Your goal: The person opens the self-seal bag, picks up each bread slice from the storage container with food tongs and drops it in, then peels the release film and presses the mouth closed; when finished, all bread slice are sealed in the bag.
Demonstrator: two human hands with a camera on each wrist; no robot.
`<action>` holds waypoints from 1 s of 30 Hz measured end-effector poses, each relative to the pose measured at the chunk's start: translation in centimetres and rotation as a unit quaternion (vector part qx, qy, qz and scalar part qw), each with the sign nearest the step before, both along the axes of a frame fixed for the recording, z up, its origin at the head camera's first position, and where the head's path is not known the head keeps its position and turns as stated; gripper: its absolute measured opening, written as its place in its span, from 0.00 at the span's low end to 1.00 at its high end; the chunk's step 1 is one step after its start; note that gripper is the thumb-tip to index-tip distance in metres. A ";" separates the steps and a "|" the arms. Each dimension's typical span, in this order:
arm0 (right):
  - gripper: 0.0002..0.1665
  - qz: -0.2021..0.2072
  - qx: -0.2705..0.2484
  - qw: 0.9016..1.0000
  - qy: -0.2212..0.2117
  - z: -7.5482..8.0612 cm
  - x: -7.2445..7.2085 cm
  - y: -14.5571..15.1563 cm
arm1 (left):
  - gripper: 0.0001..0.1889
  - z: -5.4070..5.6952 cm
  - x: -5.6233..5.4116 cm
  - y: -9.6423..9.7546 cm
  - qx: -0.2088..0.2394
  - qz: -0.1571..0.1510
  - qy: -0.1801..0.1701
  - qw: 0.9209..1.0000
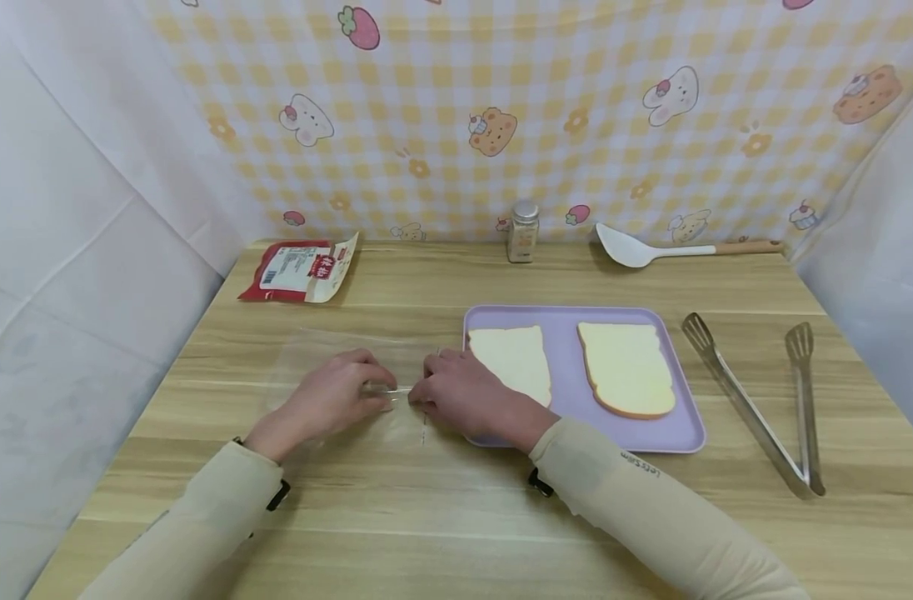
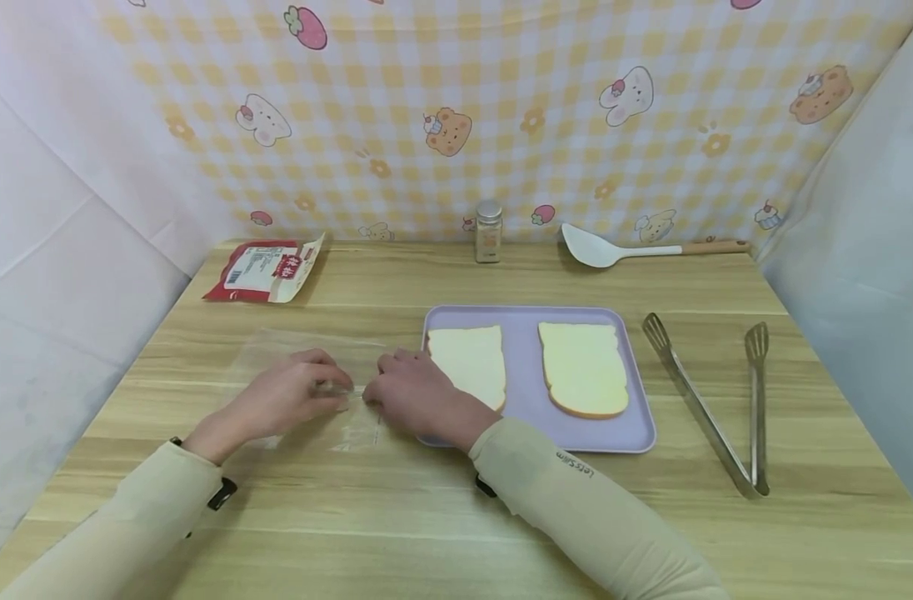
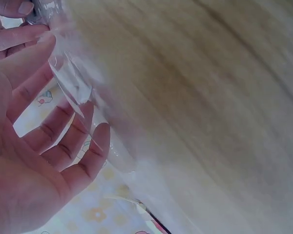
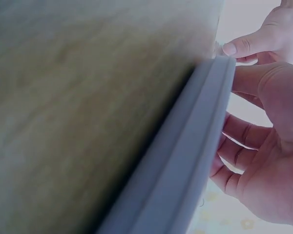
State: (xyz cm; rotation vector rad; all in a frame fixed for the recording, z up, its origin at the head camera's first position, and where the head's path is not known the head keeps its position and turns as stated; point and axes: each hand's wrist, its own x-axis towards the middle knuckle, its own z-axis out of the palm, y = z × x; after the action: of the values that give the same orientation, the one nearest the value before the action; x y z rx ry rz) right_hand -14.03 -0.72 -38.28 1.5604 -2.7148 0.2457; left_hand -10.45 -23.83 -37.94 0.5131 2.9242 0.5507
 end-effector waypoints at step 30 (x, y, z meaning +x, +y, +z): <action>0.08 -0.012 -0.014 0.999 -0.043 0.5 -0.1 0.5 | 0.15 1.7 0.0 -1.5 -0.046 0.029 -0.027 0.998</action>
State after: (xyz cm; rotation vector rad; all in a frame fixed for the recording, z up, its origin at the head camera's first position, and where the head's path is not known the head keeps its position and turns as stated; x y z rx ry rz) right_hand -14.13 -0.19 -37.73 1.5455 -2.7781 0.3563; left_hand -10.44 -25.32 -36.19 0.3977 2.9034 0.4272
